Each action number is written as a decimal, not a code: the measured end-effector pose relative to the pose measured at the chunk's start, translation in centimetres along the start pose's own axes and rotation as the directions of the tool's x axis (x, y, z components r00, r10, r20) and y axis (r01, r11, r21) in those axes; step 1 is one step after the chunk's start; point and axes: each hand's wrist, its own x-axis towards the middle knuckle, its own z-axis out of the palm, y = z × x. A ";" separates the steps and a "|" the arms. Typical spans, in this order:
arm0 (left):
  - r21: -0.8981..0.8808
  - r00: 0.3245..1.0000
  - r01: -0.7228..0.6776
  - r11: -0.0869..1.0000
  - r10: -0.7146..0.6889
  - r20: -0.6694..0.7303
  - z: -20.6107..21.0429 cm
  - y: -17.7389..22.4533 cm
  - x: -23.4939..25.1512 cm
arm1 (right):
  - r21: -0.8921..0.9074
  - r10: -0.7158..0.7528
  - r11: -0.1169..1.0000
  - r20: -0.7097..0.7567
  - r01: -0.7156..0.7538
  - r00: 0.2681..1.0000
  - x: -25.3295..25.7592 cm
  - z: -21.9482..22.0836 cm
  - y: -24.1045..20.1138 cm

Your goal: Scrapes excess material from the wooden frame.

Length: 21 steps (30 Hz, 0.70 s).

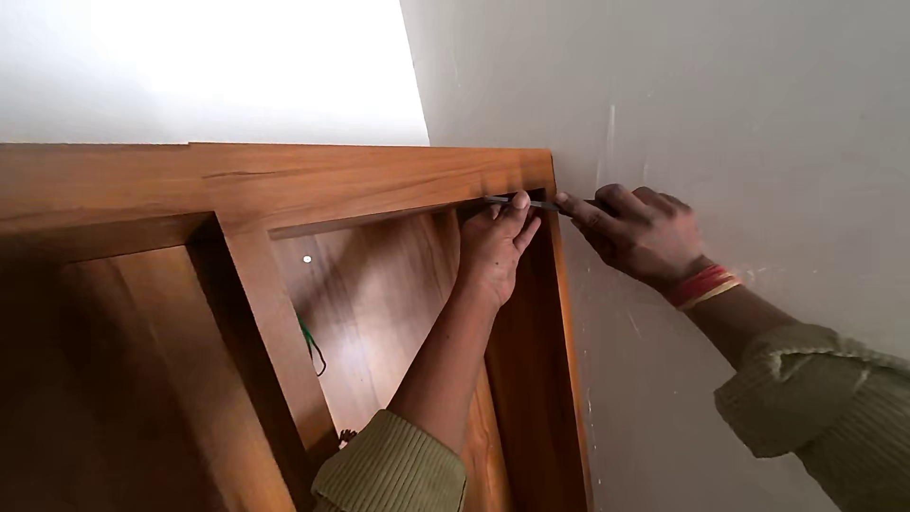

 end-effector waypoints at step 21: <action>0.130 0.986 -0.105 0.986 0.120 -0.113 -1.4 1.2 -1.8 | 0.112 0.012 0.994 -0.046 -0.007 0.999 1.2 1.1 -2.7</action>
